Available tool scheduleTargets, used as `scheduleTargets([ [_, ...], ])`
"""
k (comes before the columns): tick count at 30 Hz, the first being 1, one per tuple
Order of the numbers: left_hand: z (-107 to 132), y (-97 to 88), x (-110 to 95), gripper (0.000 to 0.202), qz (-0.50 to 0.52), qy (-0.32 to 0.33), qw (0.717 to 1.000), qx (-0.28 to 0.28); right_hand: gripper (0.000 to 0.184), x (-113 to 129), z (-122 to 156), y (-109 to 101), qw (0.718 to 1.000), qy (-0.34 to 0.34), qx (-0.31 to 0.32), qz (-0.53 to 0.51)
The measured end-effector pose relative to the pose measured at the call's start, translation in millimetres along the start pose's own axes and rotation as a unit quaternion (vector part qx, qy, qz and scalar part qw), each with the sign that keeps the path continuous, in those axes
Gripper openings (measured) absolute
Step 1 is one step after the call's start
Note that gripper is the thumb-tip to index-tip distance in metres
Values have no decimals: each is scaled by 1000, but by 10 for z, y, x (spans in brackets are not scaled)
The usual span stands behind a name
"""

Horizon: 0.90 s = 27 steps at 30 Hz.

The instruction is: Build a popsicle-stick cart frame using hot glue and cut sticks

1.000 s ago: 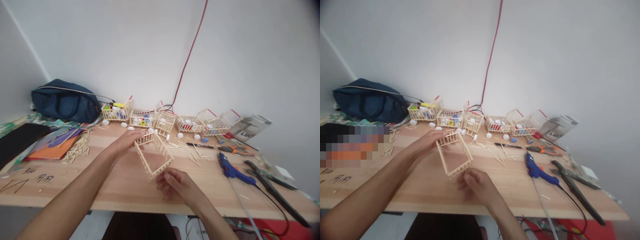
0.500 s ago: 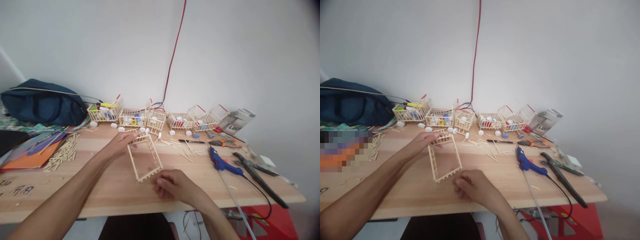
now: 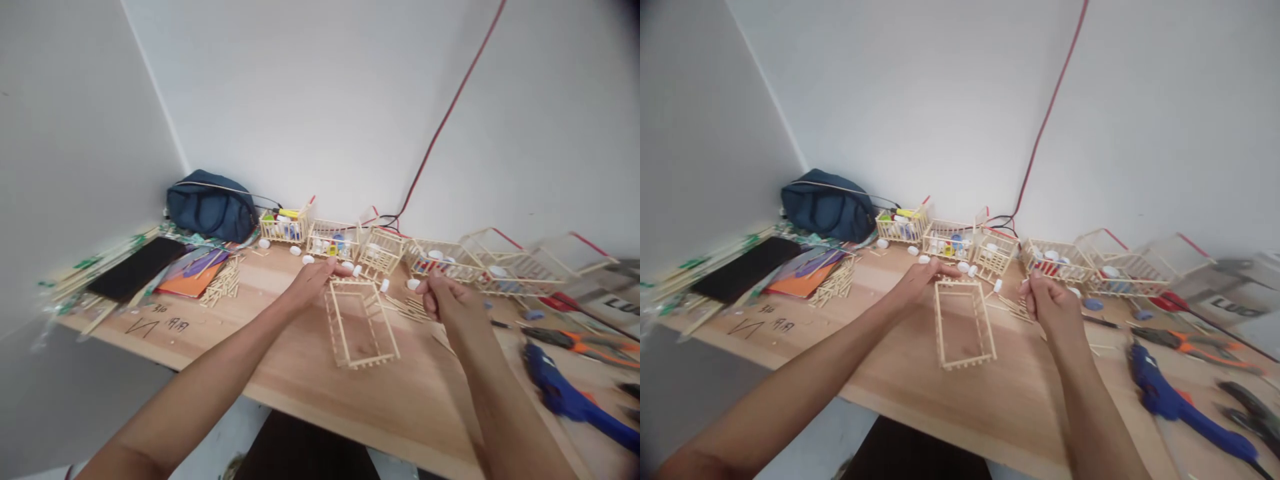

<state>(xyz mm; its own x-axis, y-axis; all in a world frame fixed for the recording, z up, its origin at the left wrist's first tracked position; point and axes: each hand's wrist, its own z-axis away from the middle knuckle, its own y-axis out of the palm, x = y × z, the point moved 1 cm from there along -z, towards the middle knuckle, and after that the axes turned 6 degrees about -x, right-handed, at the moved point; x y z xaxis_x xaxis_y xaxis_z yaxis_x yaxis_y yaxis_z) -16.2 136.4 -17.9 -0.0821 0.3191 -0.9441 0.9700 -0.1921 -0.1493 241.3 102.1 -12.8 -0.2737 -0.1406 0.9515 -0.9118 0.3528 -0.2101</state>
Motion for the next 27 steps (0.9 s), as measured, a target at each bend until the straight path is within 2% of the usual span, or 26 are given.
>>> scheduleTargets([
  [2, -5, -51, -64, 56, 1, 30, 998, -61, 47, -112, -48, 71, 999, -14, -44, 13],
  [7, 36, -305, -276, 30, -23, 122, 958, -258, 51, -250, 47, 50, 985, -90, -61, 136],
  [10, 191, -648, -371, 23, -100, 135, 930, -326, 51, -251, 80, 20, 980, -92, -67, 162],
  [12, 350, -987, -390, 24, -240, 121, 894, -359, 50, -241, 78, 31, 980, -91, -65, 165],
  [14, 512, -1368, -360, 26, -412, 67, 838, -351, 50, -231, 73, 57, 979, -97, -59, 171],
  [17, 684, -1859, -219, 31, -604, -122, 744, -259, 50, -227, 76, 88, 975, -107, -52, 185],
  [19, 725, -2034, -114, 29, -624, -169, 730, -222, 49, -235, 80, 94, 974, -112, -49, 191],
  [21, 710, -2083, -27, 25, -630, -196, 725, -198, 49, -255, 78, 89, 973, -114, -53, 195],
  [23, 671, -2052, 11, 23, -636, -218, 717, -181, 49, -284, 67, 81, 971, -115, -60, 201],
  [27, 722, -1973, -118, 27, -646, -244, 704, -167, 50, -342, 30, 78, 967, -113, -59, 219],
])
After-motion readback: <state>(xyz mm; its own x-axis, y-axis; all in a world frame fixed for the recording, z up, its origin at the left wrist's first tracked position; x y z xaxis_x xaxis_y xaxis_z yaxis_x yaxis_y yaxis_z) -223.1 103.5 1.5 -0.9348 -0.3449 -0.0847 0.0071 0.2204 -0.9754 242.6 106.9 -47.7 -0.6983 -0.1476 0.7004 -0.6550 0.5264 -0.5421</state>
